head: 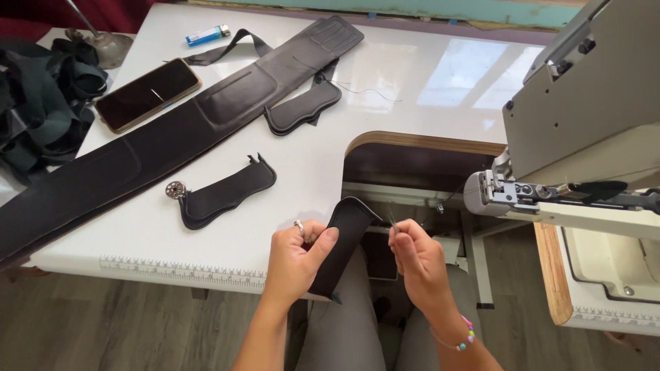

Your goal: Trimming excess threads from a sewn leather component using thread snips

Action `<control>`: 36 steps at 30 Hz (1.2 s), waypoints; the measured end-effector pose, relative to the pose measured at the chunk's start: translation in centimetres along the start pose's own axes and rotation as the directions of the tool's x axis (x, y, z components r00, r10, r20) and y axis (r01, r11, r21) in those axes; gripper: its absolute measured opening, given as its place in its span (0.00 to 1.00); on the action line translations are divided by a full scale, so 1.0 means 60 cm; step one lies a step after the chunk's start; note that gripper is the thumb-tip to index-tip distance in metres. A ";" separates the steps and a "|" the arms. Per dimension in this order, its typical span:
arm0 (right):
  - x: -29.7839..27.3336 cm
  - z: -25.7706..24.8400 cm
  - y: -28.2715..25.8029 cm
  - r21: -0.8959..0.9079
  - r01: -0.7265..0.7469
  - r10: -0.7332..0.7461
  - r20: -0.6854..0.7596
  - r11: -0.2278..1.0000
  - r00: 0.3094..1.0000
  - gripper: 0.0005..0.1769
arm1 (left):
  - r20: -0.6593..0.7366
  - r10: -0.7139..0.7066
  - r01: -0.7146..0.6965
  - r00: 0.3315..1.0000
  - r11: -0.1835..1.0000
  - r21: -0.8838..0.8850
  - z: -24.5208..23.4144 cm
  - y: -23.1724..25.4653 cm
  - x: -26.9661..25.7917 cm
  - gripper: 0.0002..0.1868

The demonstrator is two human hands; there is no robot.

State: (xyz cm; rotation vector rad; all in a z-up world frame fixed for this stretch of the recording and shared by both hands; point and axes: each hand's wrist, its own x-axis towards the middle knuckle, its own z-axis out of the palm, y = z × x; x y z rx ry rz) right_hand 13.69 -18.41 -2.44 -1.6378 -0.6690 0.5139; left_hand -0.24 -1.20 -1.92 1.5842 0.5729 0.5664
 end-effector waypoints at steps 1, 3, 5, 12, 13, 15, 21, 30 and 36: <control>0.003 0.004 -0.006 -0.029 -0.005 0.005 0.000 1.000 1.000 0.27 | -0.004 0.009 -0.009 1.000 1.000 0.011 0.001 -0.001 0.000 0.21; 0.005 0.007 -0.014 -0.023 -0.015 0.015 0.000 1.000 1.000 0.27 | -0.005 0.011 -0.011 1.000 1.000 0.020 0.000 -0.001 -0.001 0.21; 0.006 0.010 -0.019 -0.018 -0.027 0.027 -0.003 0.999 1.000 0.28 | -0.003 0.012 -0.012 1.000 1.000 0.029 0.000 0.000 -0.001 0.22; 0.013 0.007 -0.015 0.038 -0.067 0.066 0.017 0.997 0.998 0.28 | -0.010 0.015 -0.014 1.000 0.999 0.051 0.001 0.005 -0.003 0.22; 0.013 0.006 -0.015 0.038 -0.052 0.052 0.015 0.998 0.999 0.28 | -0.020 0.027 -0.026 0.999 0.998 0.050 0.001 0.004 -0.003 0.21; 0.012 0.005 -0.021 0.049 -0.064 0.064 0.006 0.997 0.998 0.27 | -0.073 0.031 -0.030 0.997 1.000 0.006 0.006 0.009 -0.004 0.22; -0.015 0.017 -0.008 0.267 -0.135 0.123 0.060 0.954 0.991 0.12 | -0.313 -0.107 -0.027 0.944 0.917 -0.397 0.013 -0.025 -0.023 0.07; -0.026 0.034 -0.014 0.162 -0.109 0.085 0.149 0.981 0.985 0.30 | -0.336 -0.232 0.040 0.913 0.869 -0.494 0.018 -0.030 -0.071 0.06; -0.001 0.063 -0.033 -0.011 0.071 -0.070 0.083 0.997 0.994 0.19 | -0.342 -0.238 0.059 0.909 0.887 -0.459 0.023 -0.021 -0.069 0.06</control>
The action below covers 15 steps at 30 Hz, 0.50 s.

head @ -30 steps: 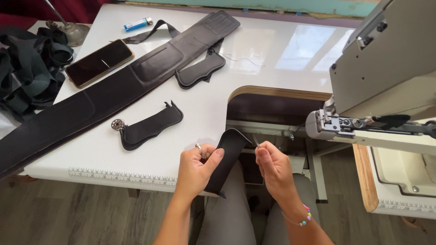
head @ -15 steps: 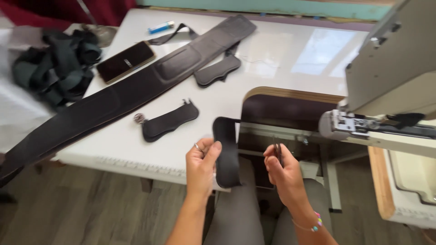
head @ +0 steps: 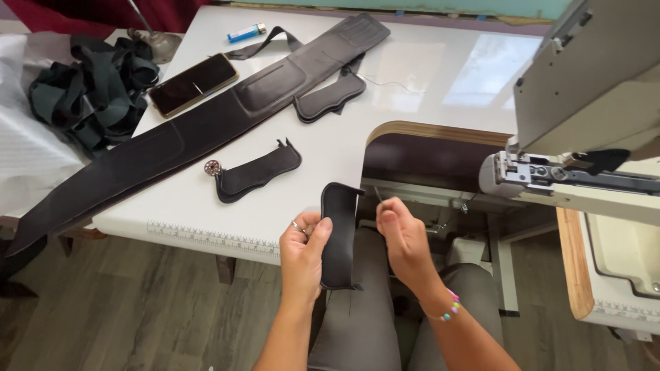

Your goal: Trimming excess threads from a sewn leather component using thread snips

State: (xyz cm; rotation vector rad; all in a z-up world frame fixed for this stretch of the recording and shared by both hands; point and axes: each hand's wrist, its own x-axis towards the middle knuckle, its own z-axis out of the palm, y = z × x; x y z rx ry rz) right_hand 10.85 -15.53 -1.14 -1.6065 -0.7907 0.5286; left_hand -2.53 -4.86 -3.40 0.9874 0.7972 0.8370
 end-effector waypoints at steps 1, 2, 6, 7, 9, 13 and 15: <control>0.003 0.006 -0.010 -0.018 0.054 -0.054 -0.007 0.998 0.999 0.14 | -0.019 -0.012 0.012 1.000 1.000 0.004 0.000 0.001 0.000 0.06; 0.007 0.007 -0.001 -0.019 0.053 -0.054 -0.009 0.998 0.999 0.14 | -0.017 -0.012 0.012 1.000 1.000 0.004 0.000 -0.001 0.000 0.06; 0.018 0.015 0.015 0.088 0.028 -0.030 0.018 0.996 0.999 0.16 | -0.014 -0.016 0.016 1.000 1.000 0.005 -0.001 0.002 -0.002 0.06; 0.019 0.017 0.013 0.083 0.040 -0.041 0.011 0.996 0.999 0.18 | -0.010 -0.025 0.025 1.000 1.000 0.003 -0.001 0.005 -0.003 0.06; 0.021 0.018 0.010 0.080 0.058 -0.059 0.013 0.995 0.998 0.18 | -0.005 -0.016 0.016 1.000 1.000 0.013 -0.002 0.006 -0.003 0.06; 0.023 0.018 0.012 0.082 0.118 -0.118 -0.005 0.990 0.993 0.18 | -0.010 0.004 -0.004 1.000 0.999 0.033 -0.002 0.003 -0.002 0.06; 0.024 0.019 0.015 0.111 0.105 -0.105 -0.009 0.988 0.994 0.20 | -0.014 -0.005 0.006 1.000 0.999 0.048 -0.001 0.008 -0.004 0.06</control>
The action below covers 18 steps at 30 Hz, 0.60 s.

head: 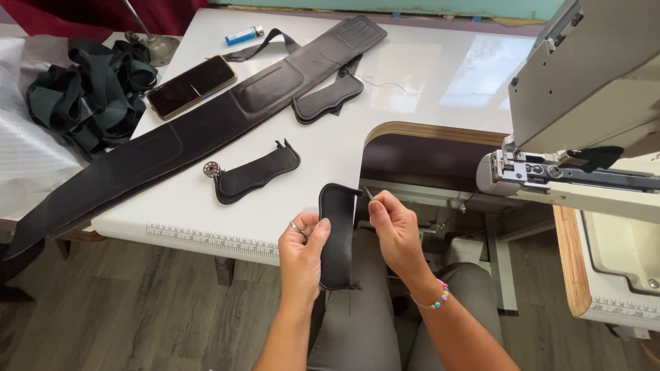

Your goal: Trimming excess threads from a sewn leather component using thread snips

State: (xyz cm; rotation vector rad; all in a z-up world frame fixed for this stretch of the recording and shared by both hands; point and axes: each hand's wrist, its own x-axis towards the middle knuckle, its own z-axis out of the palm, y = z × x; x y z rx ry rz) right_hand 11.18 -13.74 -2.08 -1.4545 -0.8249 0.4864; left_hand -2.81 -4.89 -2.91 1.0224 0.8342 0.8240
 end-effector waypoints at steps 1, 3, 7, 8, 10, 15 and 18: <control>0.000 0.001 0.002 0.031 -0.013 0.013 -0.004 0.999 1.000 0.21 | -0.004 -0.009 0.009 1.000 1.000 0.016 0.000 0.003 -0.001 0.06; -0.003 -0.003 0.012 0.058 -0.035 0.035 -0.010 0.998 0.999 0.18 | -0.035 -0.022 0.020 0.999 0.998 -0.053 0.000 -0.005 -0.001 0.07; -0.028 -0.005 -0.013 0.144 -0.240 0.243 -0.002 0.960 0.970 0.04 | -0.175 -0.122 0.079 0.977 0.969 -0.235 0.005 0.007 -0.008 0.12; -0.037 -0.006 -0.019 0.147 -0.244 0.245 0.006 0.959 0.969 0.04 | -0.183 -0.121 0.076 0.976 0.969 -0.234 0.003 0.004 -0.008 0.12; -0.057 -0.007 -0.030 0.096 -0.311 0.312 0.001 0.946 0.950 0.11 | -0.178 -0.133 0.063 0.975 0.935 -0.350 -0.003 -0.004 -0.009 0.13; -0.080 0.004 -0.032 0.143 -0.378 0.383 -0.005 0.915 0.924 0.05 | -0.086 -0.091 0.055 0.992 0.934 -0.354 -0.008 0.007 -0.038 0.20; -0.075 0.005 -0.025 0.206 -0.312 0.325 -0.030 0.927 0.945 0.25 | -0.048 -0.080 0.056 0.996 0.924 -0.378 -0.023 0.013 -0.056 0.12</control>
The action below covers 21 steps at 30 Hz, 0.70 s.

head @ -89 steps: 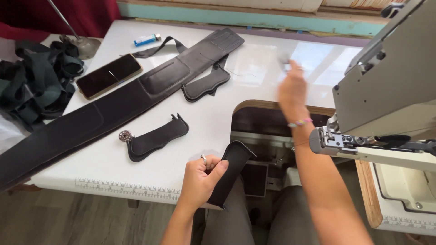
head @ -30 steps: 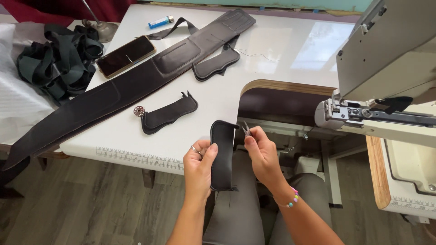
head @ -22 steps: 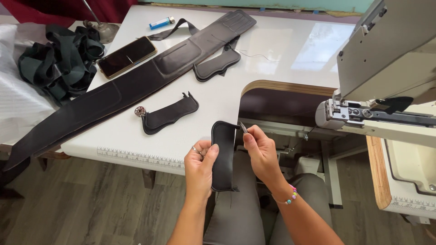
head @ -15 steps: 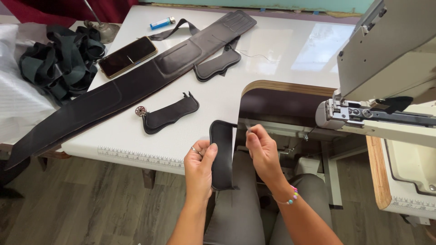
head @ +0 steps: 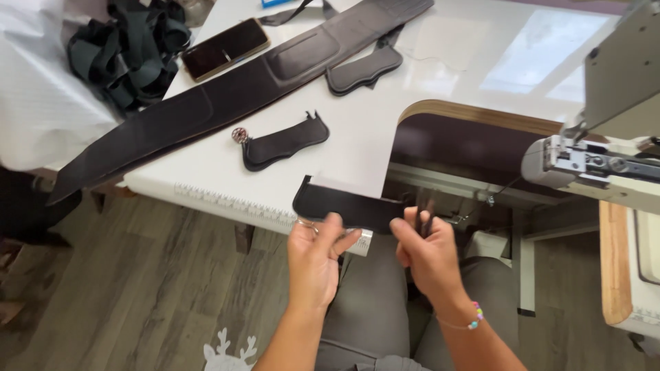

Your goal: Trimming excess threads from a sewn leather component using thread snips

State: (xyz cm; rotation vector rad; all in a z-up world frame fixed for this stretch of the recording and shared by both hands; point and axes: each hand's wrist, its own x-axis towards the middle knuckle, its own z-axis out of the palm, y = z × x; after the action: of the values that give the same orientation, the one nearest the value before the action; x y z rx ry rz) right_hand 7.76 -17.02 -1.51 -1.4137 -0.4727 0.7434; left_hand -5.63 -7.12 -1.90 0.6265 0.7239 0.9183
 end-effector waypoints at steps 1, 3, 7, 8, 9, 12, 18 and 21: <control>0.006 0.001 0.000 0.047 -0.001 0.002 -0.024 0.999 1.000 0.23 | 0.004 -0.001 0.001 1.000 1.000 -0.026 -0.004 0.008 -0.005 0.11; 0.014 -0.014 0.015 0.073 -0.007 0.009 -0.021 0.997 1.000 0.15 | -0.006 0.034 -0.034 0.999 0.999 -0.022 -0.020 0.027 -0.013 0.11; 0.022 -0.030 0.010 0.051 -0.086 0.089 -0.043 0.995 0.995 0.08 | -0.034 0.109 -0.106 0.994 0.993 0.058 -0.048 0.040 -0.023 0.16; 0.022 -0.027 0.004 0.050 -0.090 0.092 -0.038 0.995 0.995 0.08 | -0.039 0.110 -0.108 0.993 0.993 0.058 -0.053 0.037 -0.021 0.16; 0.021 -0.025 -0.003 0.003 -0.092 0.092 -0.030 0.996 0.995 0.08 | -0.089 0.102 -0.093 0.991 0.990 0.102 -0.058 0.034 -0.020 0.12; 0.025 -0.019 -0.017 -0.123 -0.079 0.077 -0.022 0.989 0.997 0.08 | -0.168 0.088 -0.059 0.982 0.984 0.170 -0.064 0.032 -0.013 0.08; 0.068 -0.037 0.060 -0.348 0.373 -0.379 0.054 0.860 0.924 0.06 | -0.220 0.012 0.020 0.976 0.989 0.144 -0.069 0.024 0.013 0.09; 0.089 -0.030 0.044 -0.437 0.457 -0.448 0.132 0.774 0.884 0.11 | -0.231 0.047 -0.003 0.972 0.983 0.185 -0.064 0.030 0.026 0.09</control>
State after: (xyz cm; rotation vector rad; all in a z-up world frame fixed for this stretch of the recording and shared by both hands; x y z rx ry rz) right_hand 12.25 -14.54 -5.00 -1.6371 -1.0189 0.2500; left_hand -8.86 -4.29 -3.34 0.6972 1.0232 0.9658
